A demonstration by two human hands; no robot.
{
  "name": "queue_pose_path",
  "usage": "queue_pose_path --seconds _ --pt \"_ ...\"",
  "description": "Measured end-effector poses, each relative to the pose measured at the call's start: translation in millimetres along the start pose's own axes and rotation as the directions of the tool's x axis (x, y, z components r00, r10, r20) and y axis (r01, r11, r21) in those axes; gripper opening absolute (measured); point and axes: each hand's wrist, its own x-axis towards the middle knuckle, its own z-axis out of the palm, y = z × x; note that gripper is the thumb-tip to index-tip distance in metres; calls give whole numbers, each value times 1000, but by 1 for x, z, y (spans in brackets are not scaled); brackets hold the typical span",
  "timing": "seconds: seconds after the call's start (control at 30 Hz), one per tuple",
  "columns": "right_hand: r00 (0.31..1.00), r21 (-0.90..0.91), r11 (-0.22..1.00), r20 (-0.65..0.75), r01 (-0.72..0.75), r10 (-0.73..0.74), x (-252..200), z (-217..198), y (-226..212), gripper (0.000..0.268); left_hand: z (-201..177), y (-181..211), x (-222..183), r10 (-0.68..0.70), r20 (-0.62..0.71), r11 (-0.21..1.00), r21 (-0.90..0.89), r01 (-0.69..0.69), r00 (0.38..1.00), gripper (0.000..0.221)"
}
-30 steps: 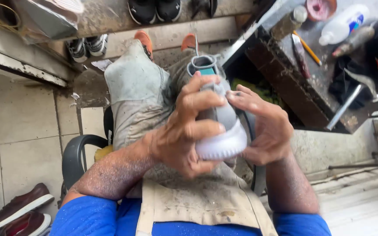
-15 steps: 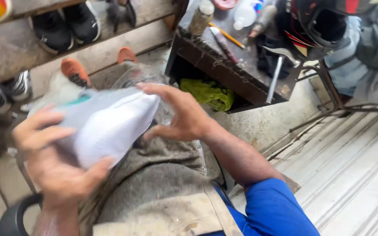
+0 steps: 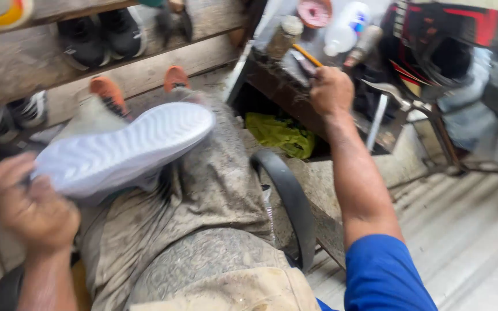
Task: Attaching a new sole to a sneaker and securing it with a hammer
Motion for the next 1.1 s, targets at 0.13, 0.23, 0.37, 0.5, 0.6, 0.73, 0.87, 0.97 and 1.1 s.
queue_pose_path --seconds 0.13,0.23,0.37,0.5,0.6,0.73,0.87,0.97,1.1 --pt "966 -100 986 -212 131 -150 -19 -44 -18 37 6 7 9 47 -76 994 -95 -55 996 47" --pt "985 499 858 -167 118 -38 -51 -90 -26 33 12 8 12 -24 252 994 -95 49 968 124" --pt "982 920 382 144 -88 -121 -103 -140 -145 36 24 -39 -8 38 437 998 -59 -13 899 189" --pt "847 752 648 263 121 -462 -126 -126 -228 38 27 -35 -4 69 415 996 -76 -41 907 190" --pt "779 674 718 350 176 -520 -123 -134 -287 39 20 -25 1 8 413 997 -67 22 911 182" --pt "783 548 739 222 393 -581 -125 -126 -313 33 17 -21 3 -19 396 999 -26 32 918 170" --pt "798 523 747 189 411 -572 -123 -132 -310 34 24 -29 -4 -25 383 1000 5 25 923 164" --pt "790 497 714 88 493 -607 -118 -134 -307 32 27 -33 -4 -9 376 1000 0 10 926 156" --pt "803 372 748 10 550 -596 -113 -136 -311 31 25 -31 -3 -39 398 999 12 37 916 150"
